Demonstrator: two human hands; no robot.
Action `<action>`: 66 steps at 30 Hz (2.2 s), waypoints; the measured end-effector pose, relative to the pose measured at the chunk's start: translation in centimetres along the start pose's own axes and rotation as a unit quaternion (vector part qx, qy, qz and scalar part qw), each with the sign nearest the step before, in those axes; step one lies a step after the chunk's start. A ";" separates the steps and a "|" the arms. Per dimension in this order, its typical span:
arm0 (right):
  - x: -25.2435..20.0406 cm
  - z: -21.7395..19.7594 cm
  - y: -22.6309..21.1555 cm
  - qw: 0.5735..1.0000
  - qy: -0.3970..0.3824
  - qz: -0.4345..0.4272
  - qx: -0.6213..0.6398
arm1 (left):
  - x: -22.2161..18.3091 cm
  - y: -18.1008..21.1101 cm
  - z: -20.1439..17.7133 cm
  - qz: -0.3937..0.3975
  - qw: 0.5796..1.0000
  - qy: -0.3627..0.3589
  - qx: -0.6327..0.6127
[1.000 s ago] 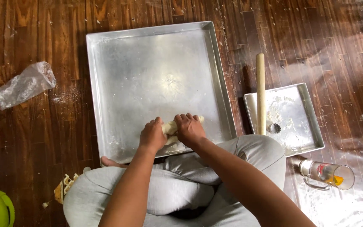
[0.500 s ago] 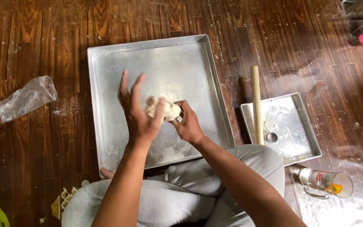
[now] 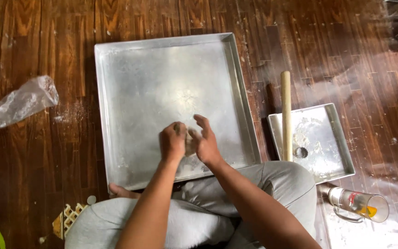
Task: Kneading a small piece of dough on a metal tray while sitting on the floor, including a brief moment of pouring liquid onto the dough.
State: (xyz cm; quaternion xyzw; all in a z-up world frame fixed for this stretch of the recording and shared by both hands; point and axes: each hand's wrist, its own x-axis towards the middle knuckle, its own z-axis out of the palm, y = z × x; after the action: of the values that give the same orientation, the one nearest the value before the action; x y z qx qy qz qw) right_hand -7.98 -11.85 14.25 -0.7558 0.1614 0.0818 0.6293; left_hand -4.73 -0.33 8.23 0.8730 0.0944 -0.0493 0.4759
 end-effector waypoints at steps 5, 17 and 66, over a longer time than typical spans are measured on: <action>1.8 3.4 3.0 0.995 0.040 0.091 0.001 | -1.7 -1.9 1.6 0.066 0.993 0.094 -0.001; 5.3 4.5 7.9 0.985 0.156 -0.036 -0.073 | 2.1 -5.6 3.6 0.219 0.940 0.195 0.173; 0.1 3.7 6.7 0.993 0.095 -0.051 0.051 | -3.0 0.9 0.5 -0.184 0.973 -0.048 -0.129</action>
State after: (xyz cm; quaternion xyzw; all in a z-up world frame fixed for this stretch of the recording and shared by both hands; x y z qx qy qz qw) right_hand -9.92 -9.31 7.36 -0.7345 0.1857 -0.0305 0.6520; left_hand -7.46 -1.62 9.24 0.7687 0.2359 -0.1649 0.5712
